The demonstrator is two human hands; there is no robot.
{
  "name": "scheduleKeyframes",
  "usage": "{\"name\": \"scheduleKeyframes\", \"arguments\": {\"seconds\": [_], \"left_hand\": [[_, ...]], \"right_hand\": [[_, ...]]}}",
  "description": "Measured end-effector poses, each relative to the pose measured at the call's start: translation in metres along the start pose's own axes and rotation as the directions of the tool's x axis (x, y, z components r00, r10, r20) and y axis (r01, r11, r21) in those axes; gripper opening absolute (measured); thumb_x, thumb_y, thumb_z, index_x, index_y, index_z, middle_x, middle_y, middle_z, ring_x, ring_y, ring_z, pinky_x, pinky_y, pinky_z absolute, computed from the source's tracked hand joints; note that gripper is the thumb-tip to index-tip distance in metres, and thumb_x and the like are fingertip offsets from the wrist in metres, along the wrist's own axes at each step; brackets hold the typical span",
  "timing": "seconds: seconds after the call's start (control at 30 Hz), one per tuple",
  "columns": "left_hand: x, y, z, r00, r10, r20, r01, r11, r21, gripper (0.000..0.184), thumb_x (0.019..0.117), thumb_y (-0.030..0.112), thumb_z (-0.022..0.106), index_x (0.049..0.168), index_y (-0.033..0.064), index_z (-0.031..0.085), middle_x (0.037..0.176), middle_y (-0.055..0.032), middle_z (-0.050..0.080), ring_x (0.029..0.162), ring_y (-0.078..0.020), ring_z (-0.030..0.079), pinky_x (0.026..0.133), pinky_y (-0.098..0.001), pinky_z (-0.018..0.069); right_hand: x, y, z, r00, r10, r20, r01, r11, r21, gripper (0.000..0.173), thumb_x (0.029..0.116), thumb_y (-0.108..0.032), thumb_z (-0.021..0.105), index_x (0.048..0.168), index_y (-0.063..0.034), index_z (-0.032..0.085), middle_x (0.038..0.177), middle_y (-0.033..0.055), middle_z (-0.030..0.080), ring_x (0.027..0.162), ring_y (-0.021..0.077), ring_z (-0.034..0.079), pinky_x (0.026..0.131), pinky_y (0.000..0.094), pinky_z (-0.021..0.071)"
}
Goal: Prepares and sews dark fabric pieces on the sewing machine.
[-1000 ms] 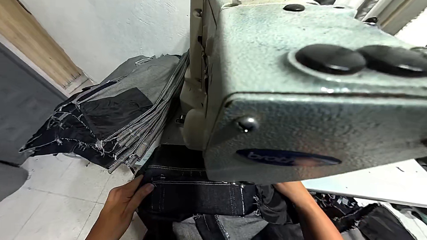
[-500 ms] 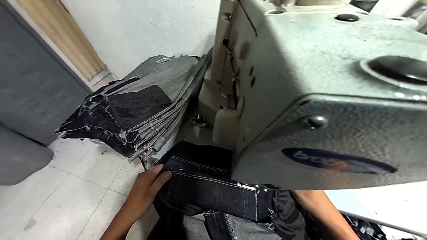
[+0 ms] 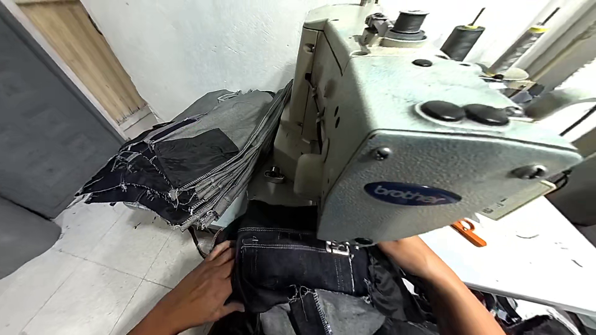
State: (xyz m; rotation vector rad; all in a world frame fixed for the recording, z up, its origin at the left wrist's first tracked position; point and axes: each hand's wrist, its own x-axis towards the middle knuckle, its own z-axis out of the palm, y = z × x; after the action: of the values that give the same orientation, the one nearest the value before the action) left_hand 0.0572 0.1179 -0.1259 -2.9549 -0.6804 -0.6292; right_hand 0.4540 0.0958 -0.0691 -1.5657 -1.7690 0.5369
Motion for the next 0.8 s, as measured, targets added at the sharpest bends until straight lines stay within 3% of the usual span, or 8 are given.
{"name": "scheduleKeyframes", "arguments": {"seconds": [0.17,0.23,0.3,0.37,0.47,0.57,0.7,0.8], "left_hand": [[0.029,-0.014,0.008,0.999,-0.029,-0.013,0.028,0.995,-0.096,0.083,0.0834,0.068,0.066,0.125,-0.0042,0.064,0.126,-0.0245,0.067,0.127,-0.0393,0.061,0.112,-0.0579,0.0432],[0.042,-0.016,0.006,0.958,-0.037,0.284,0.100,0.972,-0.212,0.088,0.0743,0.061,0.080,0.125,-0.0092,0.064,0.133,-0.0279,0.063,0.134,-0.0445,0.054,0.116,-0.0622,0.0357],[0.050,-0.004,0.008,0.791,0.039,0.611,0.131,0.964,-0.231,0.074,0.0818,0.050,0.080,0.120,-0.0117,0.066,0.137,-0.0300,0.060,0.140,-0.0454,0.046,0.123,-0.0607,0.0242],[0.039,0.015,0.017,0.696,0.144,0.704,0.041,0.970,-0.240,0.048,0.0959,0.035,0.070,0.105,-0.0120,0.071,0.124,-0.0313,0.066,0.131,-0.0470,0.055,0.118,-0.0605,0.0312],[-0.003,0.028,0.028,0.866,0.244,0.436,-0.094,0.937,-0.336,0.025,0.0961,0.018,0.068,0.105,-0.0045,0.073,0.119,-0.0266,0.070,0.122,-0.0445,0.063,0.108,-0.0583,0.0470],[-0.017,0.038,0.023,0.862,0.275,0.426,-0.093,0.911,-0.401,0.021,0.0944,-0.002,0.062,0.112,-0.0073,0.072,0.131,-0.0306,0.063,0.134,-0.0504,0.052,0.116,-0.0620,0.0368],[0.009,0.075,0.029,0.879,0.381,0.288,-0.340,0.923,-0.182,0.031,0.1029,0.003,0.051,0.132,0.0024,0.064,0.136,-0.0193,0.064,0.135,-0.0379,0.055,0.111,-0.0598,0.0417],[0.074,0.137,0.026,0.856,0.474,0.205,-0.458,0.880,-0.123,0.019,0.0924,-0.001,0.061,0.108,0.0038,0.072,0.096,-0.0134,0.074,0.091,-0.0297,0.074,0.080,-0.0444,0.0592]], "right_hand": [[0.008,-0.014,-0.006,0.968,0.202,0.146,-0.237,0.926,0.292,0.014,0.0830,-0.001,0.070,0.090,-0.0117,0.065,0.073,-0.0089,0.064,0.068,-0.0035,0.061,0.064,0.0183,0.0524],[0.011,-0.013,-0.006,0.954,0.227,0.197,-0.286,0.886,0.365,0.019,0.0828,0.003,0.070,0.093,-0.0116,0.064,0.075,-0.0086,0.066,0.068,-0.0027,0.062,0.064,0.0178,0.0533],[0.012,-0.012,-0.005,0.943,0.243,0.226,-0.320,0.846,0.426,0.022,0.0834,0.005,0.069,0.098,-0.0108,0.064,0.077,-0.0068,0.068,0.069,-0.0008,0.063,0.065,0.0184,0.0543],[0.012,-0.012,-0.004,0.930,0.249,0.271,-0.353,0.812,0.464,0.021,0.0876,0.004,0.069,0.103,-0.0099,0.065,0.080,-0.0052,0.069,0.071,0.0005,0.065,0.068,0.0191,0.0555],[-0.002,-0.002,-0.004,0.902,0.169,0.397,-0.357,0.810,0.465,0.017,0.0930,-0.010,0.069,0.110,-0.0080,0.067,0.091,-0.0029,0.072,0.082,0.0027,0.068,0.079,0.0241,0.0579],[-0.058,0.033,-0.013,0.837,0.066,0.543,-0.265,0.917,0.297,0.038,0.0928,-0.031,0.070,0.120,-0.0040,0.067,0.105,0.0042,0.071,0.095,0.0096,0.067,0.090,0.0353,0.0556],[-0.195,0.093,-0.099,0.964,0.265,-0.029,-0.262,0.924,-0.280,0.027,0.0873,-0.009,0.074,0.110,0.0049,0.071,0.095,0.0255,0.072,0.085,0.0440,0.071,0.077,0.0678,0.0534],[-0.280,0.060,-0.190,0.818,0.280,-0.502,-0.517,0.740,-0.430,0.024,0.0817,0.015,0.062,0.106,0.0164,0.064,0.094,0.0348,0.066,0.083,0.0501,0.066,0.074,0.0680,0.0508]]}}
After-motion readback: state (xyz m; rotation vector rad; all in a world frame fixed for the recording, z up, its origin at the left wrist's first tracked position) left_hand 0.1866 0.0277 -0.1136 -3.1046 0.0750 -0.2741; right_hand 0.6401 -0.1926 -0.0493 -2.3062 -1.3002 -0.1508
